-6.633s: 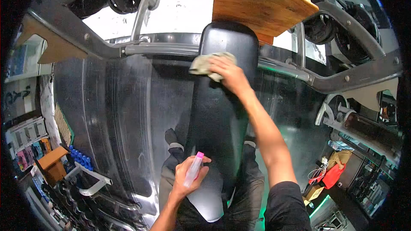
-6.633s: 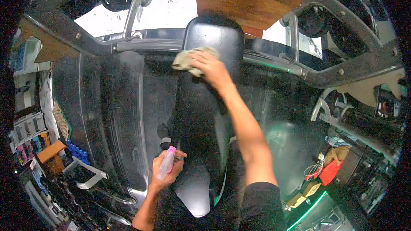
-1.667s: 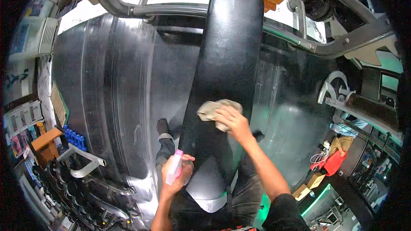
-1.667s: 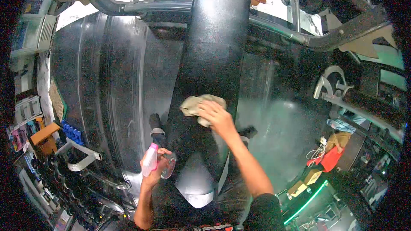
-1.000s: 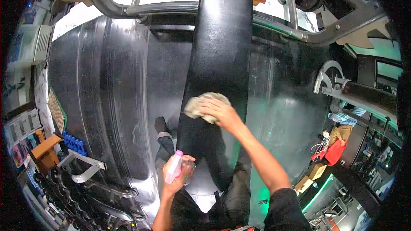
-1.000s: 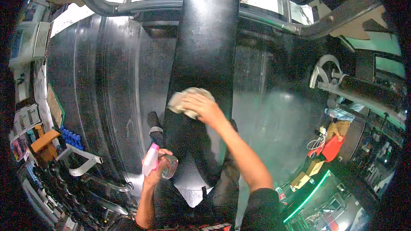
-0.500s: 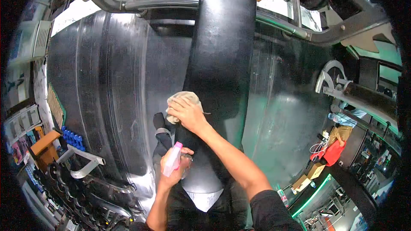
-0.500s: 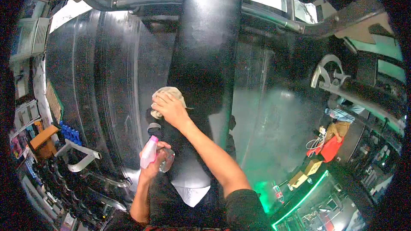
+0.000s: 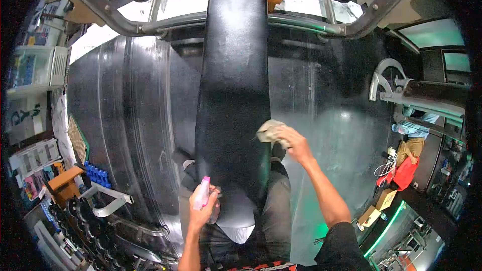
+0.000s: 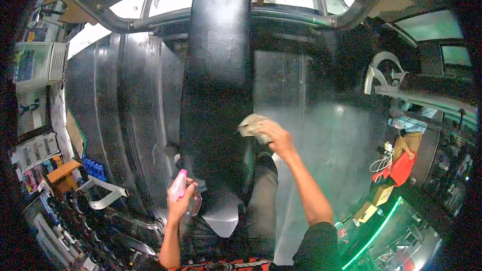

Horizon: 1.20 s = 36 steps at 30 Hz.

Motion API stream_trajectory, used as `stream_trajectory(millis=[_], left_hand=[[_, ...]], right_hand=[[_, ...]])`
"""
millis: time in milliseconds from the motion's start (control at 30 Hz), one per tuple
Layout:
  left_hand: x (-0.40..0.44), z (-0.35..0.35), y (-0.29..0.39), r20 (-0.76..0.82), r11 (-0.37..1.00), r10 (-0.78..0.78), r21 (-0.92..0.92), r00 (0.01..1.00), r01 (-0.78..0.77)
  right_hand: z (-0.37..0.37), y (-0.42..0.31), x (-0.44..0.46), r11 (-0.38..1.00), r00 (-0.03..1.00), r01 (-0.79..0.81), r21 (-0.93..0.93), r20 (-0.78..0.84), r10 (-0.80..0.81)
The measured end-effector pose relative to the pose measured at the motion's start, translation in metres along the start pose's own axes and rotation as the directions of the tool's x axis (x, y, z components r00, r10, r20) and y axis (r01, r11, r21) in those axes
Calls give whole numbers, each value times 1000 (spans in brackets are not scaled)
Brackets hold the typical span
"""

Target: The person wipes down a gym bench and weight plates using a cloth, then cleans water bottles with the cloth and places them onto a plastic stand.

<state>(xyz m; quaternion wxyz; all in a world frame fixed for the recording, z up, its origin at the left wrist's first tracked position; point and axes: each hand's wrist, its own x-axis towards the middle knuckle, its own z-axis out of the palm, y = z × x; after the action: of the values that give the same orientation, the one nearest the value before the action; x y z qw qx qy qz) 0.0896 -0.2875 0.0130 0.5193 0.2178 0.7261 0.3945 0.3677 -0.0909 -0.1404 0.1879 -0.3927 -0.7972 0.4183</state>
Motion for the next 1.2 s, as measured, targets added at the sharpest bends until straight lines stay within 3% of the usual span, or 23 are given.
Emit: stream_trajectory(millis=[67, 133, 200, 267, 433, 500, 600, 667, 733, 800, 1000, 1067, 1200], left_hand=[[-8, 4, 2, 12, 997, -61, 38, 998, 61], [-10, 10, 3, -102, 983, 62, 176, 993, -43], [-12, 6, 0, -100, 971, 65, 238, 993, -40], [-16, -3, -5, -71, 908, 214, 381, 974, -171], [-31, -22, -11, 139, 925, 224, 280, 965, -255], [-38, -31, -24, 219, 923, 259, 230, 941, -308], [-49, -44, -41, 200, 932, 267, 196, 943, -306], [-58, -57, -50, 179, 950, 223, 182, 958, -255], [-71, -70, -54, 99, 957, 125, 252, 987, -147], [-86, -86, -60, 106, 953, 129, 263, 986, -153], [-142, -93, -98, 329, 924, 199, 251, 923, -288], [-163, -83, -116, 306, 938, 201, 215, 931, -273], [-205, -71, -130, 199, 932, 69, 336, 977, -134]], right_hand=[[-15, 17, -38, 973, 962, -215, 83, -152, 226], [-32, 15, -76, 909, 864, -355, 217, -295, 408], [-43, 12, -116, 868, 776, -436, 236, -390, 496], [-46, 2, -153, 846, 725, -467, 255, -437, 532], [-9, -36, -216, 779, 634, -567, 268, -461, 621], [10, -51, -228, 785, 645, -543, 299, -451, 617], [36, -77, -231, 806, 665, -502, 313, -456, 591], [53, -101, -232, 772, 633, -440, 459, -451, 629], [64, -122, -230, 781, 648, -441, 441, -446, 618], [76, -139, -226, 803, 671, -424, 419, -450, 589], [90, -169, -218, 742, 658, -372, 559, -405, 635], [89, -166, -229, 791, 714, -310, 528, -420, 560], [76, -164, -258, 736, 718, -348, 581, -339, 608]])
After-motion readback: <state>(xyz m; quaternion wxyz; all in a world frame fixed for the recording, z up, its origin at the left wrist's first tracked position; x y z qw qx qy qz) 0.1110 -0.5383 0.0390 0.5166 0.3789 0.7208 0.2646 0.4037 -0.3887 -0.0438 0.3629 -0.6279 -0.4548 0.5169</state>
